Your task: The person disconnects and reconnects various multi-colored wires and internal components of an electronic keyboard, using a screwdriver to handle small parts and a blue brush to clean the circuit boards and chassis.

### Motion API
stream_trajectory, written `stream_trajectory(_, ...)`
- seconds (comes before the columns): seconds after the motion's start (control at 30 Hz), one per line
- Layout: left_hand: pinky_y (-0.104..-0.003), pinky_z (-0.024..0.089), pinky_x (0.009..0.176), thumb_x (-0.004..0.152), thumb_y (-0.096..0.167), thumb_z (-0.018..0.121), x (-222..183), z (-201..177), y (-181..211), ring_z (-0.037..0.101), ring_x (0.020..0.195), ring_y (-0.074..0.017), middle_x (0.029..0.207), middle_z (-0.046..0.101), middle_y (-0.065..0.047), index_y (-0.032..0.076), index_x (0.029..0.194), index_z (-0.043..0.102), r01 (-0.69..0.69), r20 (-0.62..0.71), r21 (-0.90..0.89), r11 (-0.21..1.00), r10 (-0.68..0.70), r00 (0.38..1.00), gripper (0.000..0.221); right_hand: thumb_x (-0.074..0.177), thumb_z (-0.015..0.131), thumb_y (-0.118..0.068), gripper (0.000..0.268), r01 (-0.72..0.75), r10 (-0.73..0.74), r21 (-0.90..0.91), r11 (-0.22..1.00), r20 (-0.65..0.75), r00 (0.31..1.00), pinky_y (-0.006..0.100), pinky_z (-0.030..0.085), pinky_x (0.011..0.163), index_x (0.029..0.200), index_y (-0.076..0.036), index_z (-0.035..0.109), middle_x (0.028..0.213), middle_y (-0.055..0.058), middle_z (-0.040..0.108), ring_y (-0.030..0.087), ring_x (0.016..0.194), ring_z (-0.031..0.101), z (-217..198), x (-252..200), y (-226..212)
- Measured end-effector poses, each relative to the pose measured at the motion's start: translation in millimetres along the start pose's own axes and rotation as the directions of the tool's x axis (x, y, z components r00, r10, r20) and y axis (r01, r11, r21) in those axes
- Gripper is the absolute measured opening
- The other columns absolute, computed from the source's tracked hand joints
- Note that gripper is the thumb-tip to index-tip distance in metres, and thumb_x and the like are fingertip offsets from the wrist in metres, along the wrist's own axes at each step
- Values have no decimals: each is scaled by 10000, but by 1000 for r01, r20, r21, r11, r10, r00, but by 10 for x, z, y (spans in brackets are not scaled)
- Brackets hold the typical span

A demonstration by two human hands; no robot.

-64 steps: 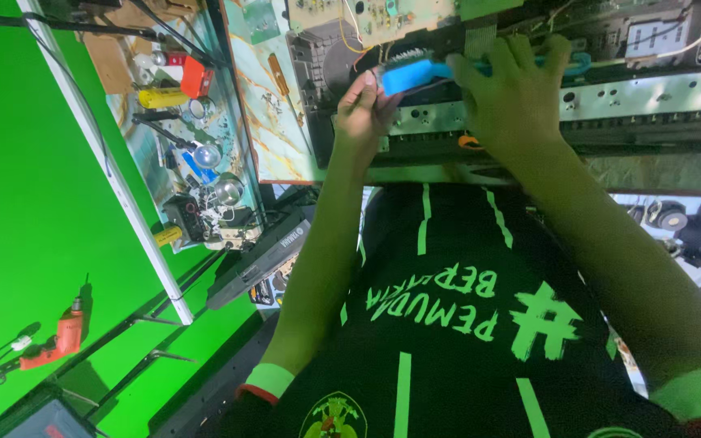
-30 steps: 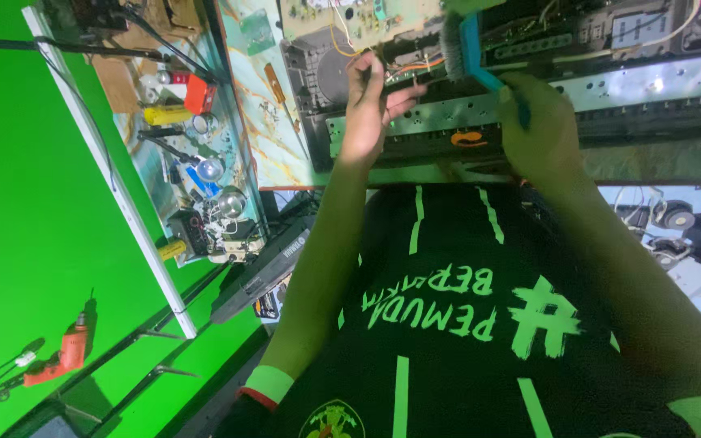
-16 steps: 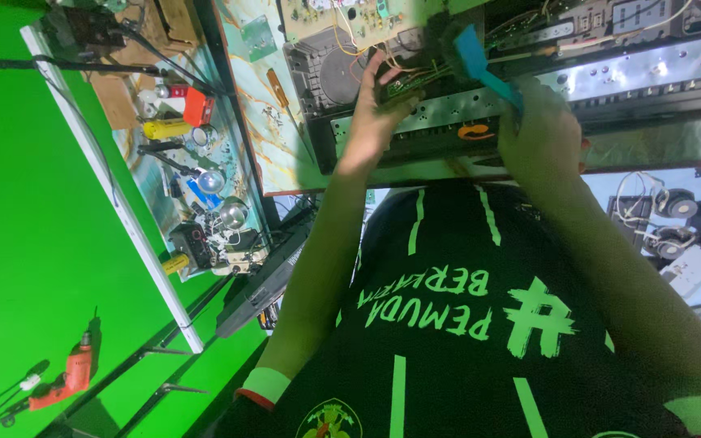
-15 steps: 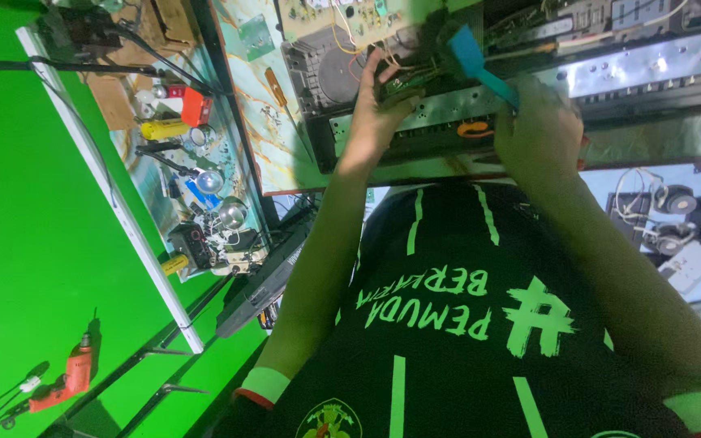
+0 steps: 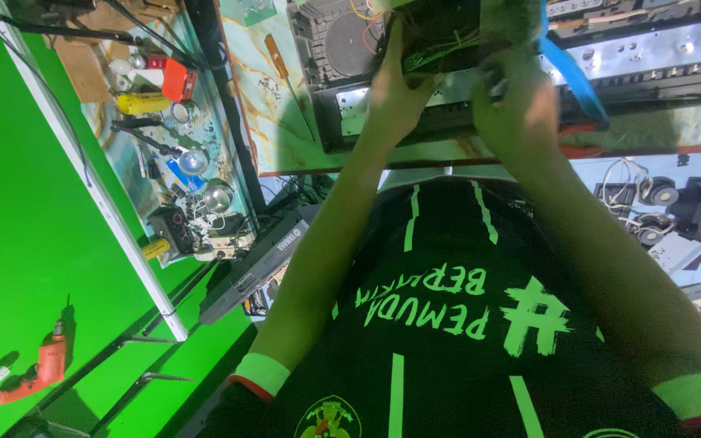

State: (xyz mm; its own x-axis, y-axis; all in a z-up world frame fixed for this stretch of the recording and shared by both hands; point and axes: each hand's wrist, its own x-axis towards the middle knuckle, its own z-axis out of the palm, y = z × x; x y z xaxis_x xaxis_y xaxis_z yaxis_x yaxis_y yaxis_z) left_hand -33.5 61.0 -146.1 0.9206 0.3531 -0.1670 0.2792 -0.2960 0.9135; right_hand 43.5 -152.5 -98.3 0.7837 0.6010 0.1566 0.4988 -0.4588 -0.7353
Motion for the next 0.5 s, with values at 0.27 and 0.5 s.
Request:
stream_trajectory(0.27,-361,648,893,904,193,866,1,-64,32,784,1084,-260,1487,566,-226,143,1644,139,50,25,38,998,-51,998,1040,1014,804,-266,249,-328,281,285,901,194,940,372,581,804,1118,-41,783,1028,115,779,200,887,738,445,362,-29)
stream_trajectory(0.5,-336,654,873,861,104,832,65,-90,-2,829,1011,-223,1373,679,-195,168,1634,214,26,23,17,1000,-27,999,991,994,759,-223,220,-636,517,346,690,379,768,312,556,645,1081,-21,742,860,107,729,183,722,695,401,459,-70)
